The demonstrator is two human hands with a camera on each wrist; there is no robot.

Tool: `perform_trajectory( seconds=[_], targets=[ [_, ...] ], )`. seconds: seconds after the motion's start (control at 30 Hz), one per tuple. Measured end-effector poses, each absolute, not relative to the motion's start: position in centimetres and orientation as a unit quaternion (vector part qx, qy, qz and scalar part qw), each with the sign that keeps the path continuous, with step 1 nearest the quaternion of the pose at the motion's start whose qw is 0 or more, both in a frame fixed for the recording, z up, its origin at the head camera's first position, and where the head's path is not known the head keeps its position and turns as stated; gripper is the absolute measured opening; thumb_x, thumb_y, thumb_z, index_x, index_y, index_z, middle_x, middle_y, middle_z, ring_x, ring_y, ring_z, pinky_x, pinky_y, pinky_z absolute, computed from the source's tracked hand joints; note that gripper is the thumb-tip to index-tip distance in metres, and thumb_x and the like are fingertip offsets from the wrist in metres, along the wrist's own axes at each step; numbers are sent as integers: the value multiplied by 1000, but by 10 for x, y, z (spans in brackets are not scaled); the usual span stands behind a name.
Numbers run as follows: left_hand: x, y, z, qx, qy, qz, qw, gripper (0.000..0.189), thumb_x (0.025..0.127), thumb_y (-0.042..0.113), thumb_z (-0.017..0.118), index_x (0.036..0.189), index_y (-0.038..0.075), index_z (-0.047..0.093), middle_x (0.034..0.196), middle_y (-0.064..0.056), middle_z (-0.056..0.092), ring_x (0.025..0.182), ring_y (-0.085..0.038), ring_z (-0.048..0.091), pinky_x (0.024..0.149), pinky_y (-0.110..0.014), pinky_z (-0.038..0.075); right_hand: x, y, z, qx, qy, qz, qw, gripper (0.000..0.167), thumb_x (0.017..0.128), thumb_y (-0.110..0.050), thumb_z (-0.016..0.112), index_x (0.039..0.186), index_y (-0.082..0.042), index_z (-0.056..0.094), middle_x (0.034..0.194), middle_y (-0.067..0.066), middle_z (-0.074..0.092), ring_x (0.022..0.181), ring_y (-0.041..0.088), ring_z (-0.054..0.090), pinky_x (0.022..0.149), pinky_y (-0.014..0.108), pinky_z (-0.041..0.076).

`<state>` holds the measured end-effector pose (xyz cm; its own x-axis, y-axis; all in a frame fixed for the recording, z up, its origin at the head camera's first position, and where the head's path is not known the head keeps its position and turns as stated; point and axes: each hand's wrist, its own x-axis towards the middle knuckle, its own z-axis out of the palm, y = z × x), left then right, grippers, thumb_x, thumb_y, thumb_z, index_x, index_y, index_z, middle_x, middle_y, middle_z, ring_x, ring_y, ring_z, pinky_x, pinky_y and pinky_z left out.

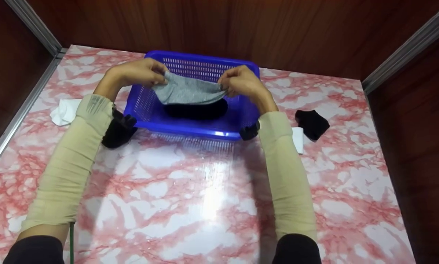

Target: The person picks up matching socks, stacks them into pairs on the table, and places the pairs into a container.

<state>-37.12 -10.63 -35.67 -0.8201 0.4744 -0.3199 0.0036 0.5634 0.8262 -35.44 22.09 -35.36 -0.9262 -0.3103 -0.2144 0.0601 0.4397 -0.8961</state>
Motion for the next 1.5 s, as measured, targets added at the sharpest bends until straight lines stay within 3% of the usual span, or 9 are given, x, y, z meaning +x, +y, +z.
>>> perform_trajectory(
  seconds=[0.3,0.57,0.63,0.73,0.87,1.13,1.33,1.5],
  targets=[
    [-382,-102,-366,117,847,452,254,29,97,4,62,126,1,59,66,8,52,57,-3,48,57,-16,43,-373,215,-359,-54,845,-491,208,15,97,-1,56,95,-6,70,78,-5,65,71,10,63,68,23,59],
    [-390,-92,-369,109,887,382,233,39,96,3,61,135,1,59,100,1,53,63,-1,48,56,-14,40,-379,207,-367,-43,850,-468,237,14,96,3,53,96,-2,66,76,-3,63,70,13,66,73,28,64],
    [-391,-92,-372,113,893,368,235,33,95,3,60,127,3,62,99,2,53,63,-1,48,55,-14,39,-379,206,-370,-42,847,-467,250,13,96,4,53,98,0,64,76,-2,62,70,13,66,73,29,64],
    [-393,-92,-376,120,888,361,259,6,95,4,61,100,5,61,82,6,53,59,-2,46,53,-16,37,-378,205,-373,-48,848,-454,269,11,96,5,52,100,2,61,78,-1,61,71,13,67,73,30,65],
    [-395,-91,-379,129,870,372,297,25,96,4,61,76,13,47,60,10,46,52,-3,43,51,-18,35,-378,206,-375,-56,855,-436,276,8,97,3,54,101,3,61,79,-2,61,71,12,68,72,28,65],
    [-395,-87,-380,117,861,356,344,38,95,4,59,63,17,42,56,11,41,53,-4,40,51,-19,37,-378,208,-387,-54,850,-448,272,10,96,6,62,105,3,60,85,-1,62,74,11,67,73,25,63],
    [-397,-84,-380,97,843,329,414,39,97,4,57,63,15,42,54,9,39,49,-4,37,48,-18,34,-374,205,-390,-99,868,-406,269,14,97,5,55,91,-5,63,85,-3,61,76,10,61,74,24,60],
    [-396,-82,-377,85,830,338,436,38,97,2,54,63,14,40,52,8,38,45,-4,33,44,-18,29,-372,202,-386,-125,888,-364,252,22,98,-6,51,97,2,72,80,-8,64,73,7,59,69,22,54]
  ],
)
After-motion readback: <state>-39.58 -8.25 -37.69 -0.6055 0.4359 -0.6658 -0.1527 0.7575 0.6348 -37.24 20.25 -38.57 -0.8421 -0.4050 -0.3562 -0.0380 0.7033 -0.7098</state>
